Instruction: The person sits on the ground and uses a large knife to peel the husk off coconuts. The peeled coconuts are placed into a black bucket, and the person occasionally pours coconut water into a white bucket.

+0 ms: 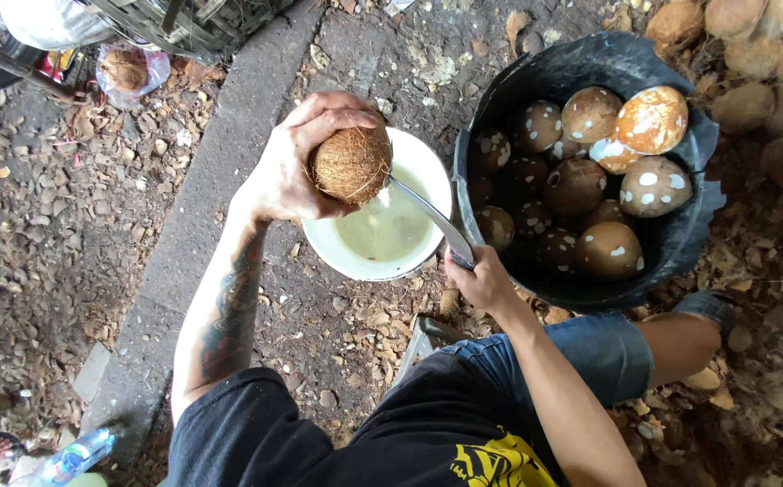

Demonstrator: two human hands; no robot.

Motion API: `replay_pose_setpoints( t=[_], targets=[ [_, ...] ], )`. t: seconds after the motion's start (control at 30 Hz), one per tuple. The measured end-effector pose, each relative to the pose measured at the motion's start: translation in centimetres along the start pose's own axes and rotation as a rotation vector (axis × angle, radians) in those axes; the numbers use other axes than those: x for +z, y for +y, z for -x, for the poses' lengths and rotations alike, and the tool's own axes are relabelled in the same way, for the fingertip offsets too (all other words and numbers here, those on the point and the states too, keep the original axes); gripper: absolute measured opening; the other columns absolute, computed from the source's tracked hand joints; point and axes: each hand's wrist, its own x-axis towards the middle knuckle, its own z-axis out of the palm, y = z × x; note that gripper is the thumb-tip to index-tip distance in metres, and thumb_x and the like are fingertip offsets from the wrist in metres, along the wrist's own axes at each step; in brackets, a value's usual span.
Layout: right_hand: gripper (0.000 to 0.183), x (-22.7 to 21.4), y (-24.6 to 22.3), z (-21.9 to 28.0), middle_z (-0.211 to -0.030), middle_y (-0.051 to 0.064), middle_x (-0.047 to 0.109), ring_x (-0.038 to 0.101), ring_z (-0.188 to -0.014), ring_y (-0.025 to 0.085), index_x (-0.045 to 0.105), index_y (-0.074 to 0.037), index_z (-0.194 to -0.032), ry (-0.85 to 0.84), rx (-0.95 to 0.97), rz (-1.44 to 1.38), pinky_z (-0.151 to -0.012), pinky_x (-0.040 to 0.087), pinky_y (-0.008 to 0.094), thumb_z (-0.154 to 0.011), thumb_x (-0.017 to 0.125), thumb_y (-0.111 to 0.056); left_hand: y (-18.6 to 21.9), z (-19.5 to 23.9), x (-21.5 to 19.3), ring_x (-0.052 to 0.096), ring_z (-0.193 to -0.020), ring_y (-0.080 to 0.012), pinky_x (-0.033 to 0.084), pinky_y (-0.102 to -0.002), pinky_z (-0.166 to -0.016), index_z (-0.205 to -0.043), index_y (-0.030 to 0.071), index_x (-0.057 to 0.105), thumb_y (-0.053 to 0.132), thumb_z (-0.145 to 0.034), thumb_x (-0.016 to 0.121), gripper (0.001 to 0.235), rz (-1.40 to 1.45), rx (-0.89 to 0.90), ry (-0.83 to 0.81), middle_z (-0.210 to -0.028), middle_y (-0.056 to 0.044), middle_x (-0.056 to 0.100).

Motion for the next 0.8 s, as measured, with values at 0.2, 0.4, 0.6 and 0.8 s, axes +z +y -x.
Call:
replay_pose_setpoints(
  t=[0.2,0.4,0.6,0.8],
  targets=[
    [0.031,-0.3,1.3,-0.6,-0.050,0.014,0.061,0.058,-0.055,0.023,0.070,-0.009,-0.054,0.020,-0.019,-0.028,-0.061,0.048,0.035,-0.082,0.071,-0.022,0.2,-0.8,0.1,0.058,-0.133,-0.0439,0.048,-0.063,-0.112,-0.137,0.006,0.066,0.010,-0.049,0.098,0.093,-0.021,0.024,-0.022,-0.134,-0.021,0.062],
    [0.036,-1.0,1.6,-0.3,-0.049,0.015,0.059,0.057,-0.055,0.024,0.069,-0.007,-0.053,0.040,-0.006,0.010,-0.060,0.046,0.036,-0.084,0.071,-0.024,0.8,-1.1,0.2,0.058,-0.132,-0.0448,0.048,-0.064,-0.111,-0.136,0.005,0.067,0.011,-0.049,0.096,0.091,-0.066,0.027,-0.034,-0.134,-0.021,0.063],
    [0.034,-1.5,0.5,0.1,-0.048,0.014,0.056,0.054,-0.054,0.022,0.066,-0.007,-0.051,0.054,-0.035,-0.014,-0.059,0.044,0.035,-0.083,0.069,-0.018,1.2,-1.4,0.0,0.060,-0.130,-0.0466,0.048,-0.065,-0.110,-0.135,0.006,0.069,0.013,-0.048,0.094,0.090,-0.113,0.045,-0.038,-0.133,-0.021,0.064],
    [0.032,-2.1,-0.3,0.8,-0.046,0.011,0.059,0.054,-0.049,0.021,0.068,-0.011,-0.050,0.067,-0.046,-0.055,-0.057,0.045,0.033,-0.082,0.069,-0.016,1.3,-2.1,0.0,0.061,-0.131,-0.0453,0.047,-0.064,-0.111,-0.136,0.007,0.069,0.014,-0.048,0.093,0.091,-0.121,0.047,-0.054,-0.133,-0.020,0.064]
  ],
)
